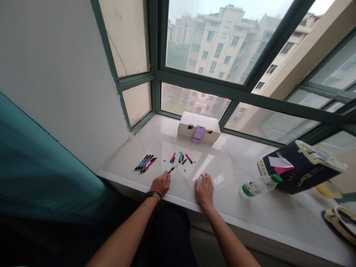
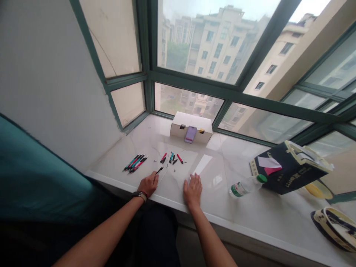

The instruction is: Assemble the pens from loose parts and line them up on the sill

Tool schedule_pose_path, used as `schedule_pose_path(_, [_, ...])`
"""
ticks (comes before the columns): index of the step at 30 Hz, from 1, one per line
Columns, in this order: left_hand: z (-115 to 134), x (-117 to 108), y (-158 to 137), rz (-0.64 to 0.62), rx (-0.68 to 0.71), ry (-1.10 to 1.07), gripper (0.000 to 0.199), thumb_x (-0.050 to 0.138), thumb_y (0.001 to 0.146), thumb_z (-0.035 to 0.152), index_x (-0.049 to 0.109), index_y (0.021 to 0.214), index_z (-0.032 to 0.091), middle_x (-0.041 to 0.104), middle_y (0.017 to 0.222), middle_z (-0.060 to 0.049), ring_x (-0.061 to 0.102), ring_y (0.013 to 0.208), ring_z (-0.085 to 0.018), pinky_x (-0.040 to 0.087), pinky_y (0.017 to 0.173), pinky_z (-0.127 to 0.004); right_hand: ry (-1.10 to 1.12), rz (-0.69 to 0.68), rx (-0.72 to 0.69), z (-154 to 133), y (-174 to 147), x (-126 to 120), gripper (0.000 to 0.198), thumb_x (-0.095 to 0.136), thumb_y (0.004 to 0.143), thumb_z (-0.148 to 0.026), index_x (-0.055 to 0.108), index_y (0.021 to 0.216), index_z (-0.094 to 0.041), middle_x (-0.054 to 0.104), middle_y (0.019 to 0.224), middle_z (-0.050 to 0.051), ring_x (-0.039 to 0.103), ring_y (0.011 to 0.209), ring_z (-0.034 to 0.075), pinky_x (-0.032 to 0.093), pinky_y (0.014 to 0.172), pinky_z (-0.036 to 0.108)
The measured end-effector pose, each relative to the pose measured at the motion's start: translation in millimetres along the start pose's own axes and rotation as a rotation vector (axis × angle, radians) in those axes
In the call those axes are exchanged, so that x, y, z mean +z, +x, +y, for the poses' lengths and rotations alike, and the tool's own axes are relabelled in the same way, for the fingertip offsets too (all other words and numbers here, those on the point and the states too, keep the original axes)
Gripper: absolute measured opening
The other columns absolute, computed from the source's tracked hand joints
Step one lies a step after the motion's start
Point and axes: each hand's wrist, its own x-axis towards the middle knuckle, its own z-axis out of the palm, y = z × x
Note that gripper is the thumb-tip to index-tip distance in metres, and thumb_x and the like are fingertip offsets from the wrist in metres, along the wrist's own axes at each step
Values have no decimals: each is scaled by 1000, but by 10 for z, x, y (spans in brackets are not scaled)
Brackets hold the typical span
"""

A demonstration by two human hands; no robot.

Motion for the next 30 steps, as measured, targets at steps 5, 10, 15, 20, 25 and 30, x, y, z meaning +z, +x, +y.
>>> schedule_pose_path(5, [-39,5,65,99,-62,-323,31,37,95,40,59,105,20,69,84,-7,67,78,-19,49,69,-28,-66,-96,51,-87,64,-20,50,34,94,-38,48,135,-13,33,151,15,21,142,29,12,112,42])
schedule_pose_path(10, [-230,-181,350,157,-489,-816,39,43,92,36,49,126,18,66,87,-5,57,46,-8,50,48,-24,-73,-71,53,-84,65,-19,49,37,93,-39,50,134,-15,36,150,15,23,141,28,13,112,42])
schedule_pose_path(15, [-339,-513,428,36,-511,-857,41,46,92,33,47,132,23,66,101,-10,67,55,-10,54,52,-23,-69,-81,59,-87,61,-26,49,37,93,-38,49,134,-16,35,150,15,22,142,29,13,112,43])
schedule_pose_path(20, [-367,-779,379,-240,-582,-930,41,40,92,40,49,127,20,65,119,-15,72,70,-19,57,54,-30,-56,-93,68,-89,67,-37,50,38,92,-38,49,135,-16,33,152,15,21,142,29,12,112,44])
schedule_pose_path(25, [-518,-905,353,-333,-406,-596,43,51,85,29,51,126,18,66,117,-15,71,73,-19,53,51,-26,-49,-77,70,-81,65,-15,50,39,92,-38,49,135,-16,34,151,15,22,142,30,12,112,44])
schedule_pose_path(30, [-670,-950,328,-313,-326,-155,29,52,86,32,63,106,14,72,79,-11,61,44,-14,47,49,-25,-44,-77,64,-77,63,-11,49,39,92,-38,49,134,-16,34,151,14,22,142,29,12,112,44])
